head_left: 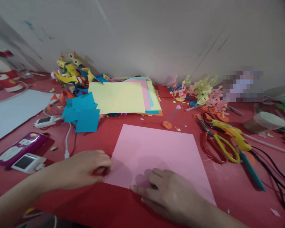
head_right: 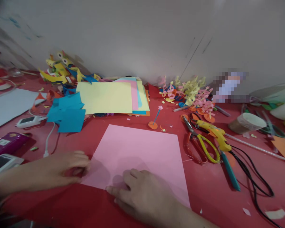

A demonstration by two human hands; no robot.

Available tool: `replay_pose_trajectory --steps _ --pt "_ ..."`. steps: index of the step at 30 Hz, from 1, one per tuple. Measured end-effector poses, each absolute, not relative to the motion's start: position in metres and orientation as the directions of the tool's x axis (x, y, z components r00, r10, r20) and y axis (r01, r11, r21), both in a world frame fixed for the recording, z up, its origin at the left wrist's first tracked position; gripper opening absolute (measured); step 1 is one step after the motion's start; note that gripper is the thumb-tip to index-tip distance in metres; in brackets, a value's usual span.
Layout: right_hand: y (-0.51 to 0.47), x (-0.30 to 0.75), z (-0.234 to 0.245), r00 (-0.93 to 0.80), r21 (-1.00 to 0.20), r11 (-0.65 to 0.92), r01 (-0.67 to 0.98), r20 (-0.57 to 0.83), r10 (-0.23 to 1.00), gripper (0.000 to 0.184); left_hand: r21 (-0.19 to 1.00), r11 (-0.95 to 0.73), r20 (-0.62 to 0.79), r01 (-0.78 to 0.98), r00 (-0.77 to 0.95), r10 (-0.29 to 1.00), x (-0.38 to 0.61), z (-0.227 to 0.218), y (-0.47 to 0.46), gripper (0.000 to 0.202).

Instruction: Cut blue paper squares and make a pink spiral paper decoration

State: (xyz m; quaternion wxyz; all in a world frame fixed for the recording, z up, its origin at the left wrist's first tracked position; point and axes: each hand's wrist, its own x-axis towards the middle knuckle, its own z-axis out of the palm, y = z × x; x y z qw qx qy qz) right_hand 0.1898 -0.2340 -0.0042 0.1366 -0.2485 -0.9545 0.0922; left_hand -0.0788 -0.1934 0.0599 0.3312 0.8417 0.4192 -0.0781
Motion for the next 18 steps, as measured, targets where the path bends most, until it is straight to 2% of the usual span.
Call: replay_pose_trajectory --steps 3,6,10,18 --pt "-0.234 0.189 -0.003 -0.829 -0.259 0.856 0.447 0.239 0.506 0.024 0.594 -0.365 -0.422 0.717 0.664 0.617 -0.075 0.071 -0.188 0.016" --pt "-0.234 0.189 -0.003 -0.827 -0.274 0.849 0.452 0.229 0.514 0.025 0.643 -0.367 -0.351 0.672 0.685 0.638 -0.060 0.071 -0.188 0.004" --pt "-0.234 0.190 -0.006 -0.839 -0.257 0.857 0.446 0.213 0.500 0.028 0.601 -0.458 -0.288 0.655 0.712 0.640 -0.040 0.052 -0.195 0.021" --pt "-0.234 0.191 -0.005 -0.849 -0.227 0.863 0.452 0.186 0.494 0.026 0.546 -0.438 -0.304 0.714 0.656 0.691 -0.055 0.034 -0.201 0.026"
